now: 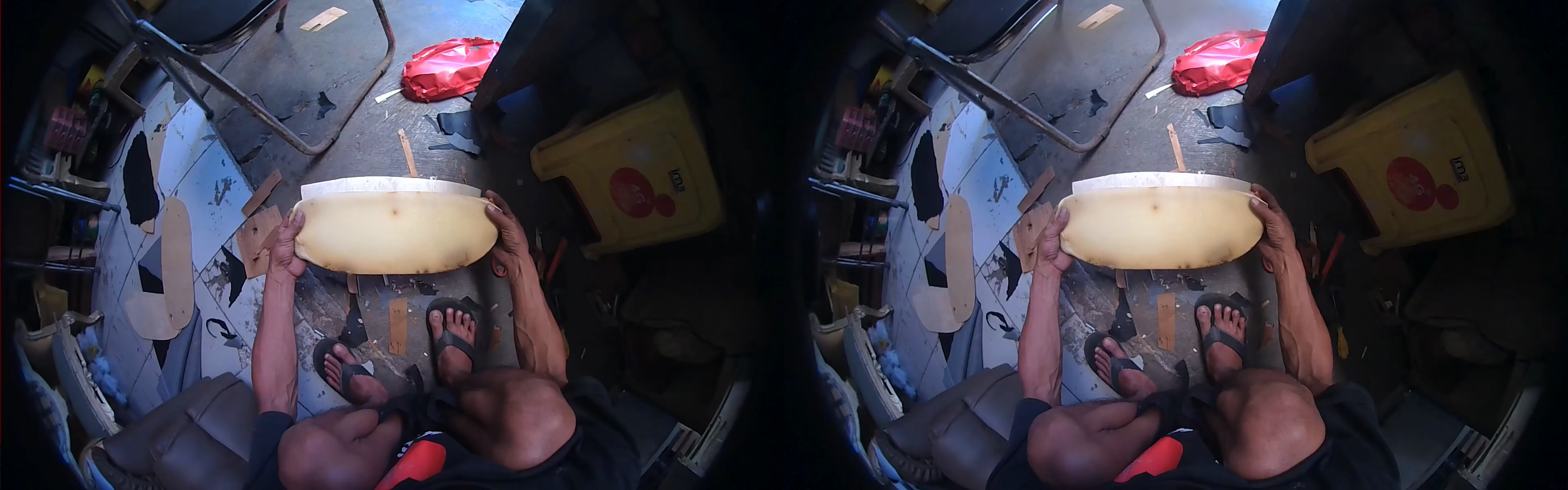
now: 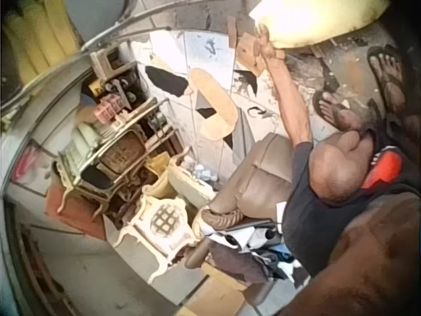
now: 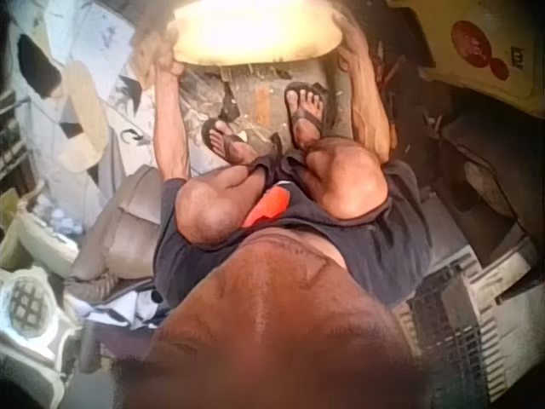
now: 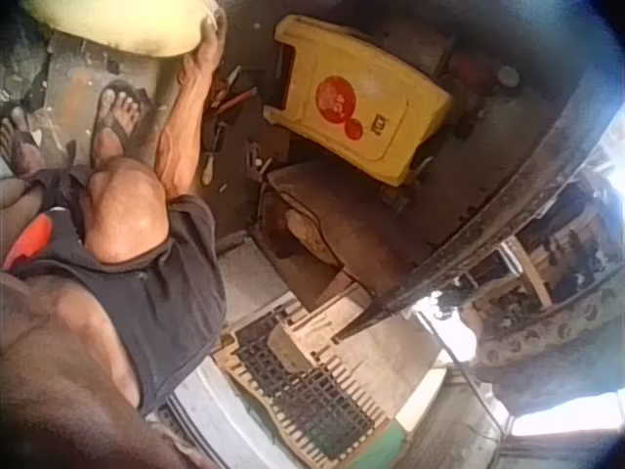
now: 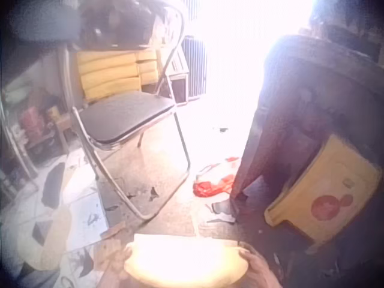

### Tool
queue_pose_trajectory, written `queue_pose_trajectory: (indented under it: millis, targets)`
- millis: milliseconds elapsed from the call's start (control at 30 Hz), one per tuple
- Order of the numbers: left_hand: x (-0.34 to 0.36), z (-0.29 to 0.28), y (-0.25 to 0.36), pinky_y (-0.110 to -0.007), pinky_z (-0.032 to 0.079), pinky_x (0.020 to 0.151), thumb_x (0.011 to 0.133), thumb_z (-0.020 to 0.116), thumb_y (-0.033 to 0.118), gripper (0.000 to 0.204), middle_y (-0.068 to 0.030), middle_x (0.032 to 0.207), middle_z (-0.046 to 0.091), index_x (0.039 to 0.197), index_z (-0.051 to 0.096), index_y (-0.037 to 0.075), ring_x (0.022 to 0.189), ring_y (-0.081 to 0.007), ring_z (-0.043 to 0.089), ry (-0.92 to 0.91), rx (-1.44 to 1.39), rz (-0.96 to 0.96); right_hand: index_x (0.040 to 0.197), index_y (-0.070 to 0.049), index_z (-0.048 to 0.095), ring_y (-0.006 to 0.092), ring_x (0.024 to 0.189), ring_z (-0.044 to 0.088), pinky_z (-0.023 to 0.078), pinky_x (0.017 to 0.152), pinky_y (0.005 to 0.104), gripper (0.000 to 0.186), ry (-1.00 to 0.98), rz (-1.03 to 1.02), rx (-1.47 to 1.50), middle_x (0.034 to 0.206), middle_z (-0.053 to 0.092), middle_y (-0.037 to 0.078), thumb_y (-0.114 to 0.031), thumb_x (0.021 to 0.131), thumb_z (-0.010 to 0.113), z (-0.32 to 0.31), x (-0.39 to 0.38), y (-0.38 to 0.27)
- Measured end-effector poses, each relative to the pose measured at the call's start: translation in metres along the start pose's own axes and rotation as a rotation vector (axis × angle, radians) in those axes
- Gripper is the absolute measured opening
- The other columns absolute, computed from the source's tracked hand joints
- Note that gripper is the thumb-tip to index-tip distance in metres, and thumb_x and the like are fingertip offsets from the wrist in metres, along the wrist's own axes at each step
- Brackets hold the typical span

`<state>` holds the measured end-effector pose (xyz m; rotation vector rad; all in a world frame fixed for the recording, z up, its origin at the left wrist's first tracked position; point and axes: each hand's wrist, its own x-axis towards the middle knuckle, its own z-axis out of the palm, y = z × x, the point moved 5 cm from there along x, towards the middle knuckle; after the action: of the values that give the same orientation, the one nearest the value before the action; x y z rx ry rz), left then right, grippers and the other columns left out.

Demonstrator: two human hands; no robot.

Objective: The person prepares a wooden base by marking and hammering it, trims a piece of foam with shears, and then attaches a black fabric covering to the foam and base using a staple gun.

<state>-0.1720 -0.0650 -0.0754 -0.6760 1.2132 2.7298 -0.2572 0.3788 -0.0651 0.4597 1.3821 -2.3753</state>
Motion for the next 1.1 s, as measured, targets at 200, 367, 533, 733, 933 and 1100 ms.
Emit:
queue_pose_trajectory:
  millis: [200, 367, 533, 733, 933, 1100]
  targets:
    - [0.030, 0.004, 0.006, -0.041, 0.057, 0.098, 0.093, 0.076, 0.025, 0.046, -0.0111, 0.124, 0.070, 0.131, 0.061, 0.004, 0.110, -0.0234, 0.069, -0.012, -0.180, -0.134, 0.128, -0.008, 0.065, 0.0208, 0.113, 0.064, 0.048, 0.105, 0.0356, 0.041, 0.063, 0.096, 0.040, 0.121, 0.068, 0.007, -0.023, 0.092, 0.075, 0.013, 0.026, -0.004]
    - [0.072, -0.028, 0.003, -0.039, 0.059, 0.082, 0.089, 0.079, 0.020, 0.034, -0.0123, 0.109, 0.075, 0.117, 0.070, 0.002, 0.089, -0.0263, 0.074, 0.311, 0.561, 0.111, 0.135, -0.004, 0.059, 0.0244, 0.116, 0.063, 0.050, 0.102, 0.0374, 0.047, 0.128, -0.205, -0.641, 0.124, 0.066, 0.010, -0.015, 0.091, 0.072, 0.000, 0.060, -0.001]
    - [0.076, -0.011, -0.001, -0.040, 0.056, 0.087, 0.082, 0.083, 0.024, 0.048, -0.0177, 0.109, 0.073, 0.123, 0.068, 0.004, 0.097, -0.0322, 0.071, 0.675, 1.444, 0.282, 0.129, 0.002, 0.063, 0.0287, 0.116, 0.064, 0.050, 0.099, 0.0370, 0.046, 0.381, -0.362, -1.234, 0.125, 0.068, 0.019, -0.018, 0.089, 0.071, 0.003, 0.065, 0.007]
    - [0.090, -0.044, -0.018, -0.042, 0.051, 0.097, 0.081, 0.082, 0.028, 0.048, -0.0211, 0.114, 0.070, 0.119, 0.069, 0.000, 0.109, -0.0362, 0.067, 0.589, 0.885, 0.065, 0.119, 0.002, 0.068, 0.0385, 0.106, 0.070, 0.052, 0.097, 0.0442, 0.047, 0.347, -0.016, -0.963, 0.113, 0.071, 0.026, -0.029, 0.085, 0.075, -0.010, 0.066, 0.024]
    - [0.067, -0.021, 0.002, -0.040, 0.054, 0.087, 0.080, 0.080, 0.033, 0.043, -0.0206, 0.105, 0.072, 0.111, 0.072, 0.003, 0.095, -0.0336, 0.070, 0.716, 1.791, 0.482, 0.118, 0.002, 0.069, 0.0288, 0.104, 0.070, 0.052, 0.092, 0.0393, 0.046, 0.356, -0.034, -1.273, 0.110, 0.074, 0.019, -0.031, 0.086, 0.075, -0.004, 0.047, 0.023]
    - [0.076, -0.034, 0.026, -0.044, 0.053, 0.086, 0.079, 0.081, 0.033, 0.041, -0.0182, 0.097, 0.071, 0.105, 0.072, 0.003, 0.094, -0.0336, 0.068, 0.561, 1.428, 0.275, 0.117, -0.002, 0.070, 0.0292, 0.105, 0.070, 0.053, 0.092, 0.0396, 0.046, 0.417, -0.050, -1.112, 0.110, 0.074, 0.019, -0.036, 0.087, 0.073, 0.006, 0.037, 0.023]
